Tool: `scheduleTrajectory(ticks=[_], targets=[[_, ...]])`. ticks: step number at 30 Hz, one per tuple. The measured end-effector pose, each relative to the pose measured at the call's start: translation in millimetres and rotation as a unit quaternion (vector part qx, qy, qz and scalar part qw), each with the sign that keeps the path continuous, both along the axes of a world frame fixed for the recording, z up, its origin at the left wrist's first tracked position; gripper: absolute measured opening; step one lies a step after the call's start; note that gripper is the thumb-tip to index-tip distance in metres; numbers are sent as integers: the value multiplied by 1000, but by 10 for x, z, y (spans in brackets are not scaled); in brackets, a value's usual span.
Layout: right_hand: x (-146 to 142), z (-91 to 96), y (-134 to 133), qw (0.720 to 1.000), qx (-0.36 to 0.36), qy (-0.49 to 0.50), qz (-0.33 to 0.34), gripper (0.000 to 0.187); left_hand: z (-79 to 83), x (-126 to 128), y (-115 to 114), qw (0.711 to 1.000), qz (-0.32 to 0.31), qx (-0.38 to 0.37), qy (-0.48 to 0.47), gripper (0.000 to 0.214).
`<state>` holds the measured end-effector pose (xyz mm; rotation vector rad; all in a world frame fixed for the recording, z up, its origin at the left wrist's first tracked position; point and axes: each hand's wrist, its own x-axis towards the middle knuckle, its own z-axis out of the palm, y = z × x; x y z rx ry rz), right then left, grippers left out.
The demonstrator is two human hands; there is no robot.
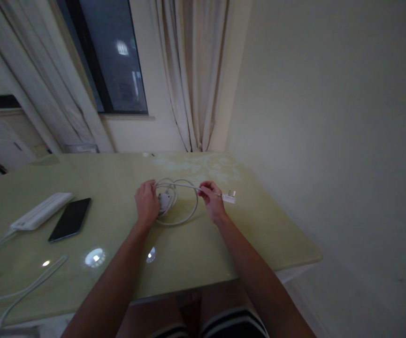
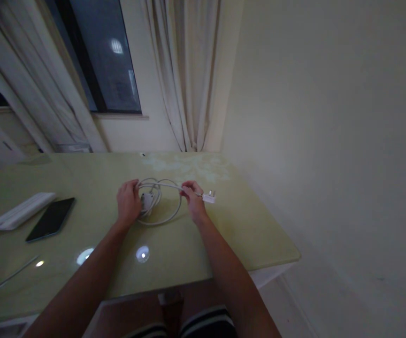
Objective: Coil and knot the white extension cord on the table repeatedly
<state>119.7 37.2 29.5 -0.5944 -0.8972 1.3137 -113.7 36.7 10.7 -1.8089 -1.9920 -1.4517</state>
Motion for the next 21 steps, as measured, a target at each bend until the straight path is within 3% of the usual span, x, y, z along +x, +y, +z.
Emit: scheduleTrajectory(ticks=[3,7,10,13,15,18,21], targets=[[38,38,-41,994,63,-82,-21,16,103,81,-136,985,-47,37,161,30],[64,79,-161,971,128,-199,-40,13,204,149,-236,966,-88,81,231,30],[-1,72,-265,917,236,-311,-82,11,243,190,-248,958,-126,92,239,30],[-118,36,-328,854,329,-384,-123,11,264,259,-261,949,-215,99,209,30],[-185,10,-343,832,358,-405,-126,12,265,305,-278,942,-266,98,182,32],[-224,-20,-344,838,363,-397,-96,12,233,337,-301,941,-288,72,161,31],[-218,-47,-330,876,317,-359,-63,21,175,327,-293,954,-263,36,139,26]])
